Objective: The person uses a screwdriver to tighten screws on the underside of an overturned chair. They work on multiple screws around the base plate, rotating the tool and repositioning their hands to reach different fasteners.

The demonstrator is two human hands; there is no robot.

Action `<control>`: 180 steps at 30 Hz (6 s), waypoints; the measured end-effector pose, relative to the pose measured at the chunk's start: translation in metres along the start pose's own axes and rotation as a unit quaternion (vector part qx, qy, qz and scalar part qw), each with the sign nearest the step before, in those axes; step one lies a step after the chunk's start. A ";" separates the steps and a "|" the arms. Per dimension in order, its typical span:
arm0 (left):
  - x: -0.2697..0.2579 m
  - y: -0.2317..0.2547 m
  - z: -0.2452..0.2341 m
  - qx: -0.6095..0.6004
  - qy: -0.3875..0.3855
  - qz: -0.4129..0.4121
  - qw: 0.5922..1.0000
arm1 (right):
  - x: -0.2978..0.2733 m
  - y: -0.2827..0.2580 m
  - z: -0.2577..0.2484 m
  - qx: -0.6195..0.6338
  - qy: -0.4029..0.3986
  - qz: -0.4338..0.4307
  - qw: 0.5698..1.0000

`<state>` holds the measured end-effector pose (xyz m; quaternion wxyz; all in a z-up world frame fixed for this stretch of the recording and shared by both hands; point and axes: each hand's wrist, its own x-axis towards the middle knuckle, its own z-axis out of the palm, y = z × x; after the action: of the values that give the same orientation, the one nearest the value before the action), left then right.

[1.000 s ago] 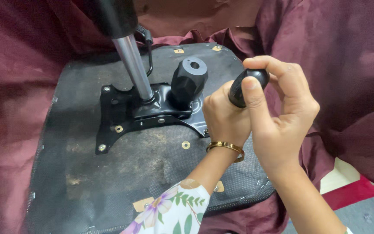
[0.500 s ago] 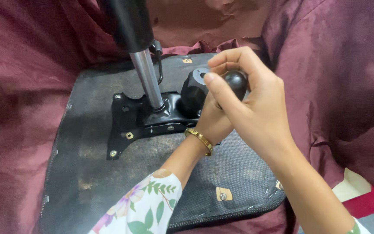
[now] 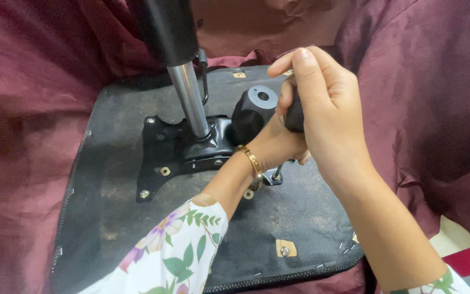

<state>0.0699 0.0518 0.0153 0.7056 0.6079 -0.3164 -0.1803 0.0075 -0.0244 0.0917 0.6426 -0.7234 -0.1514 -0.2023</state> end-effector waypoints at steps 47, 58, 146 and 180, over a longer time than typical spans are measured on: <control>-0.042 0.000 0.045 0.205 0.309 0.130 0.920 | -0.022 -0.007 0.007 0.038 -0.030 -0.077 0.996; -0.045 -0.004 0.032 0.188 0.280 0.147 0.930 | -0.021 -0.009 0.015 0.005 -0.037 -0.086 0.996; -0.030 -0.036 0.041 0.265 0.285 0.234 0.891 | -0.025 0.003 0.023 -0.084 0.195 -0.169 0.962; 0.004 -0.051 -0.017 -0.167 0.026 -0.027 0.985 | 0.021 0.008 0.022 0.026 -0.037 -0.051 0.998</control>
<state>0.0907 0.0517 -0.0344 0.8002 0.4943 -0.2463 -0.2338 0.0320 -0.0049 0.0934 0.6440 -0.7047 -0.2172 -0.2039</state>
